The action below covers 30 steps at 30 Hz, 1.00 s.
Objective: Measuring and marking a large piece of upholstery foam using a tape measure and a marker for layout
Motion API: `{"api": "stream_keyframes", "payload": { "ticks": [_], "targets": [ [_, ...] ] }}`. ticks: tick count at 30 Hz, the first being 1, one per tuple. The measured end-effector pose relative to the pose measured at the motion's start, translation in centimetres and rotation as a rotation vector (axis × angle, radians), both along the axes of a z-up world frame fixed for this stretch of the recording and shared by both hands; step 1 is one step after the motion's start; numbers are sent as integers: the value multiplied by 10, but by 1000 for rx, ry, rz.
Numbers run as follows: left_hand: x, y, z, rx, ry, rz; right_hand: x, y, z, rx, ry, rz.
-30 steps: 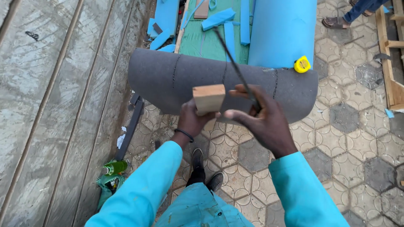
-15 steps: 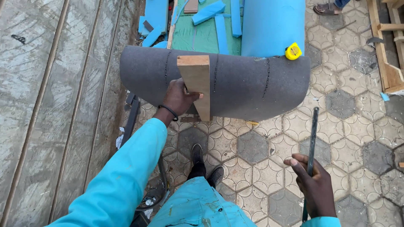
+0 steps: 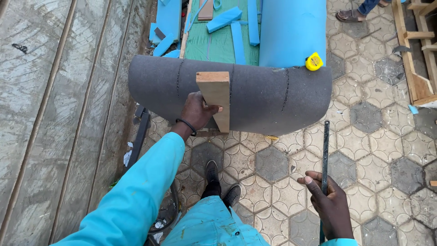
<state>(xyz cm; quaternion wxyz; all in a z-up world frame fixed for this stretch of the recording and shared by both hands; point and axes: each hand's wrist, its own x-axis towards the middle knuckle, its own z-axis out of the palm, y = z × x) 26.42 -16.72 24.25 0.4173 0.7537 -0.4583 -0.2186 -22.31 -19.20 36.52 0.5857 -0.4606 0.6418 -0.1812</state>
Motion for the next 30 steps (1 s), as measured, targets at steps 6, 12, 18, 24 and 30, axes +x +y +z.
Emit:
{"api": "stream_keyframes", "payload": {
  "ticks": [6, 12, 18, 24, 30],
  "targets": [
    [1, -10, 7, -27, -41, -22, -6, -3, -13, 7, -18, 15],
    [-2, -21, 6, -7, -32, -25, -8, -5, -22, 19, -31, -11],
    [3, -29, 0, 70, -48, 53, -29, -11, -79, -48, 49, 7],
    [19, -36, -11, 107, -23, 55, -21, -7, -89, 55, -14, -62],
    [30, -51, -1, 125, 27, 14, -10, -6, -75, 28, -27, 28]
  ]
}}
